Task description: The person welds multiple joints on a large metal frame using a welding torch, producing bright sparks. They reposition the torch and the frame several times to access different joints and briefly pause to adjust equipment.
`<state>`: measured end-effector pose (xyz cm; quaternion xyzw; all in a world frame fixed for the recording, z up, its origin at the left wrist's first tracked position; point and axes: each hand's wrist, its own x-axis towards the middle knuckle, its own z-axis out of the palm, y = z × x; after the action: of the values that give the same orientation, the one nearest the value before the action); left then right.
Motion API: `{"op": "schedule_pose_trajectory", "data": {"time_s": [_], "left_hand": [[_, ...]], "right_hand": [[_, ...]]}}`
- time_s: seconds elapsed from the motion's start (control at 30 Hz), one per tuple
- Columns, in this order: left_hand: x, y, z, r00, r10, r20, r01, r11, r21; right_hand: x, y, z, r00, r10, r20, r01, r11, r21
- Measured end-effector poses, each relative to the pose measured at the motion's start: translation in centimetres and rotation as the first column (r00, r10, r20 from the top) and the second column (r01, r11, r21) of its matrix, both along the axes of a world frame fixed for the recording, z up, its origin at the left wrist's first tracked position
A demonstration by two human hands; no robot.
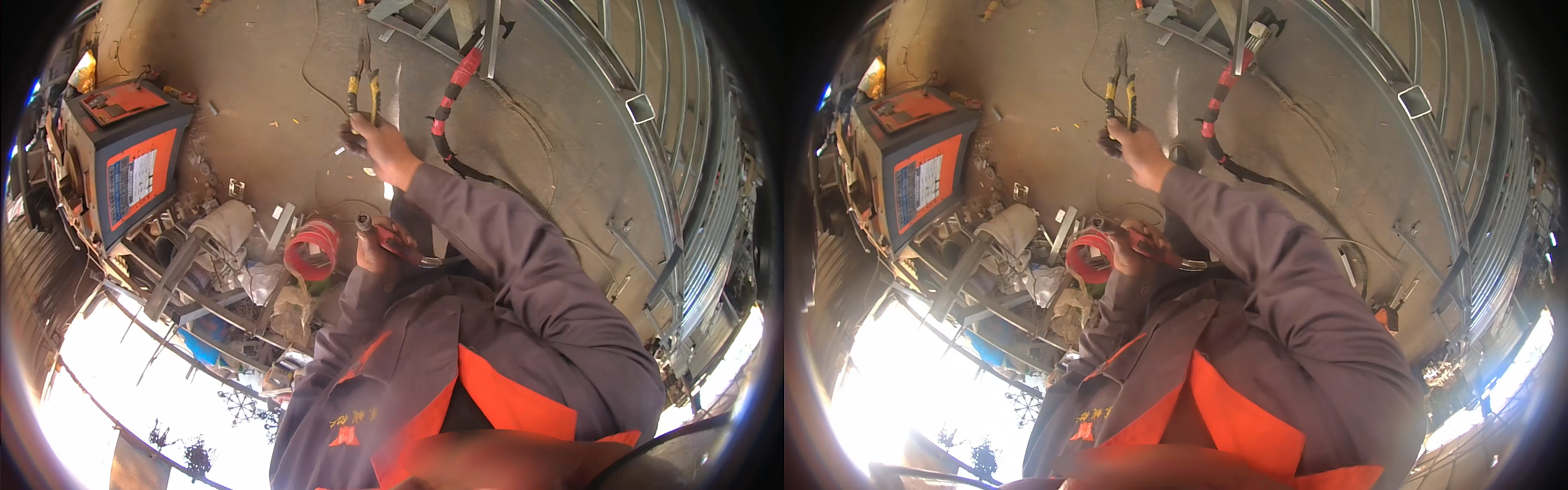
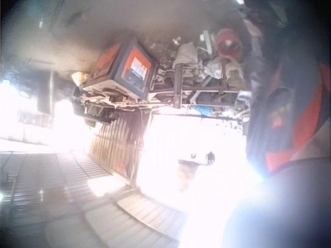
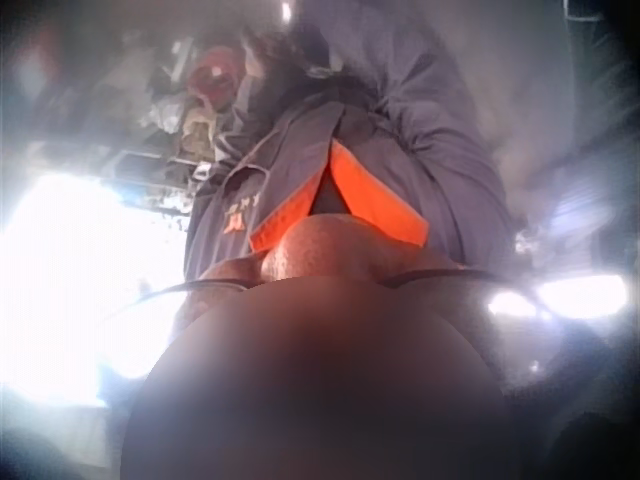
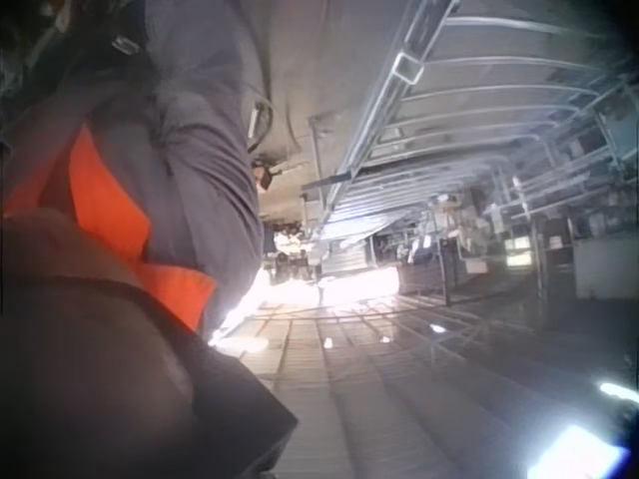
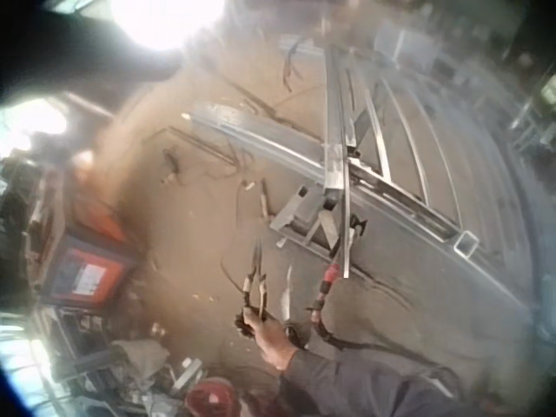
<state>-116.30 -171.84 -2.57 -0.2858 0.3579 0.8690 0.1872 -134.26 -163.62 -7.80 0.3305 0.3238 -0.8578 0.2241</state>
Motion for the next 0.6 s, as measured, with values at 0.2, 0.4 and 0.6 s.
{"op": "schedule_pose_trajectory", "data": {"time_s": [0.2, 0.4, 0.6], "left_hand": [[-0.6, 0.0, 1.2, 0.996, -0.071, -0.046, 0.072, 0.997, 0.022], [0.8, 3.2, 4.4, 0.983, -0.148, -0.106, 0.146, 0.989, -0.030], [5.0, 11.3, 9.2, 0.904, -0.299, -0.305, 0.282, 0.954, -0.099]], "right_hand": [[6.4, 8.7, 7.4, 0.868, 0.432, -0.246, -0.249, 0.806, 0.537], [15.1, 15.5, 17.5, 0.889, 0.339, -0.307, -0.237, 0.916, 0.324], [25.7, 25.6, 24.0, 0.835, 0.437, -0.336, -0.153, 0.769, 0.621]]}}
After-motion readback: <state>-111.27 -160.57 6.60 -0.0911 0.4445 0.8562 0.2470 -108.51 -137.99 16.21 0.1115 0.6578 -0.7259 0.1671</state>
